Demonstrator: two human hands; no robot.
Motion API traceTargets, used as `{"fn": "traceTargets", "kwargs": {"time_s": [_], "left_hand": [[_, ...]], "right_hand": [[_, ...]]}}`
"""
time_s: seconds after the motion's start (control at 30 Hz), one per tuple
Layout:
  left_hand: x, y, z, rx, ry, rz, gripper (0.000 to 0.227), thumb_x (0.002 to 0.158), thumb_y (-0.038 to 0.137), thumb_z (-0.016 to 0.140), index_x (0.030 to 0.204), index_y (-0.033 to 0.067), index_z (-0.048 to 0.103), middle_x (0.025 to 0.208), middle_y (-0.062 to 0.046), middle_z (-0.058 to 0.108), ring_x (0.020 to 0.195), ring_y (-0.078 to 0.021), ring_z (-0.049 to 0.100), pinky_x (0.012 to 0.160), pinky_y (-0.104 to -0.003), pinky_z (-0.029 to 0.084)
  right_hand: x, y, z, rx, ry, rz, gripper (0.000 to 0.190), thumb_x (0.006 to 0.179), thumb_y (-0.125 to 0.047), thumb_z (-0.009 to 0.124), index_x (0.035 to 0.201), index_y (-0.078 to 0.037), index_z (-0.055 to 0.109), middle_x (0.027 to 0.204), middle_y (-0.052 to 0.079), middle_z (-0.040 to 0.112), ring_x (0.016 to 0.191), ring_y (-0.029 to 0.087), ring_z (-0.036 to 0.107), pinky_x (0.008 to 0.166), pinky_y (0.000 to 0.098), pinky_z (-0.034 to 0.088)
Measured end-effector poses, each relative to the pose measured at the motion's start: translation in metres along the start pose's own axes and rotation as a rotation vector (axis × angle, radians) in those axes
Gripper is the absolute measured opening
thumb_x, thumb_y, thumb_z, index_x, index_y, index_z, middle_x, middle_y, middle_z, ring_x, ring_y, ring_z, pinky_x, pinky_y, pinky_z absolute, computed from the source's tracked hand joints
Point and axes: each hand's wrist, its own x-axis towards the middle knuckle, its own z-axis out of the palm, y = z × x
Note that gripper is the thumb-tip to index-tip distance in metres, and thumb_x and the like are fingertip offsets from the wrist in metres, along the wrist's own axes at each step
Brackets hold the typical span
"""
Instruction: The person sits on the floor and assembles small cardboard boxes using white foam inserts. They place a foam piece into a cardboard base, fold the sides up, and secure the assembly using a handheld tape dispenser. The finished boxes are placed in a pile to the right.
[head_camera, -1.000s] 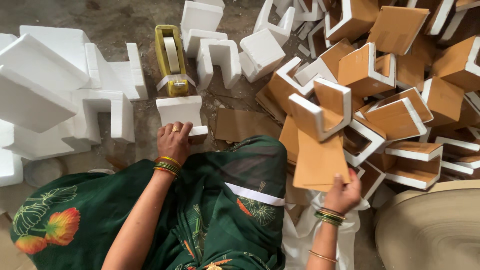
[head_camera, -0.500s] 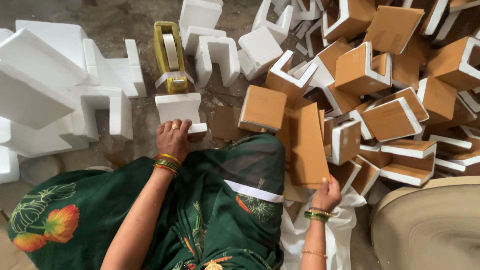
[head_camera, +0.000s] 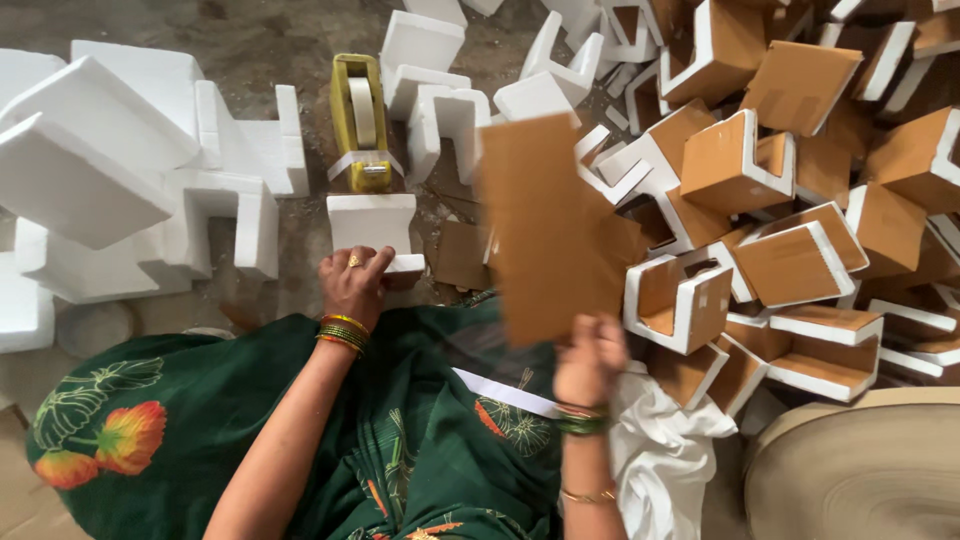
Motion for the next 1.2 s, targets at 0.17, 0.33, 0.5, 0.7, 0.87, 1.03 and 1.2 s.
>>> {"fn": "traceTargets", "kwargs": {"time_s": [0.17, 0.33, 0.5, 0.7, 0.87, 1.03, 1.2], "left_hand": [[-0.023, -0.03, 0.039, -0.146, 0.03, 0.01, 0.041, 0.075, 0.013, 0.071, 0.116, 0.0153, 0.068, 0.111, -0.008, 0.069, 0.106, -0.0332, 0.059, 0.093, -0.049, 0.042], [-0.032, -0.052, 0.064, -0.216, 0.124, 0.084, 0.032, 0.084, 0.018, 0.066, 0.113, 0.0061, 0.072, 0.116, -0.014, 0.069, 0.112, -0.0369, 0.059, 0.097, -0.05, 0.042], [-0.026, -0.042, 0.048, -0.184, 0.09, 0.081, 0.027, 0.083, 0.021, 0.068, 0.108, 0.0099, 0.073, 0.112, -0.012, 0.071, 0.111, -0.0367, 0.06, 0.096, -0.052, 0.042], [-0.018, -0.036, 0.033, -0.19, 0.028, 0.063, 0.031, 0.081, 0.023, 0.068, 0.108, 0.0074, 0.072, 0.109, -0.015, 0.07, 0.104, -0.0398, 0.06, 0.088, -0.053, 0.042], [-0.024, -0.052, 0.063, -0.836, 0.183, -0.275, 0.03, 0.092, 0.026, 0.064, 0.114, 0.0061, 0.067, 0.112, -0.017, 0.068, 0.105, -0.0395, 0.059, 0.088, -0.051, 0.047], [-0.024, -0.059, 0.082, -1.667, 0.051, -0.931, 0.032, 0.097, 0.031, 0.06, 0.12, 0.0096, 0.06, 0.104, -0.012, 0.068, 0.093, -0.0277, 0.063, 0.076, -0.041, 0.053], [-0.016, -0.04, 0.025, -0.577, 0.167, -0.218, 0.046, 0.086, 0.007, 0.075, 0.127, 0.0011, 0.055, 0.116, -0.017, 0.062, 0.108, -0.0281, 0.06, 0.091, -0.041, 0.052]], "right_hand": [[-0.027, 0.051, 0.123, 0.255, -0.399, 0.256, 0.051, 0.092, -0.019, 0.071, 0.136, -0.006, 0.048, 0.106, 0.009, 0.07, 0.084, 0.017, 0.068, 0.068, 0.0309, 0.057], [-0.039, 0.028, 0.164, -0.823, -0.343, -0.935, 0.06, 0.093, -0.023, 0.073, 0.141, 0.004, 0.048, 0.131, 0.033, 0.061, 0.119, 0.046, 0.061, 0.097, 0.0479, 0.05], [0.023, 0.035, 0.221, -0.704, -0.623, -0.367, 0.046, 0.096, -0.035, 0.073, 0.125, 0.0, 0.065, 0.113, 0.014, 0.072, 0.107, 0.031, 0.071, 0.09, 0.0396, 0.056], [0.071, 0.083, 0.257, -0.405, -0.78, 0.138, 0.037, 0.076, -0.023, 0.089, 0.097, 0.002, 0.071, 0.088, 0.006, 0.076, 0.075, 0.013, 0.07, 0.069, 0.0318, 0.06], [0.059, 0.104, 0.252, -0.272, -0.626, 0.208, 0.031, 0.08, -0.022, 0.087, 0.093, 0.001, 0.072, 0.087, 0.005, 0.075, 0.073, 0.012, 0.067, 0.067, 0.0302, 0.057], [0.056, 0.117, 0.243, -0.187, -0.562, 0.26, 0.033, 0.082, -0.024, 0.084, 0.094, 0.002, 0.069, 0.087, 0.008, 0.075, 0.072, 0.014, 0.068, 0.065, 0.0315, 0.057], [0.084, 0.141, 0.245, -0.37, -0.633, 0.251, 0.035, 0.08, -0.023, 0.085, 0.097, 0.004, 0.07, 0.09, 0.011, 0.075, 0.077, 0.017, 0.069, 0.069, 0.0342, 0.059]]}}
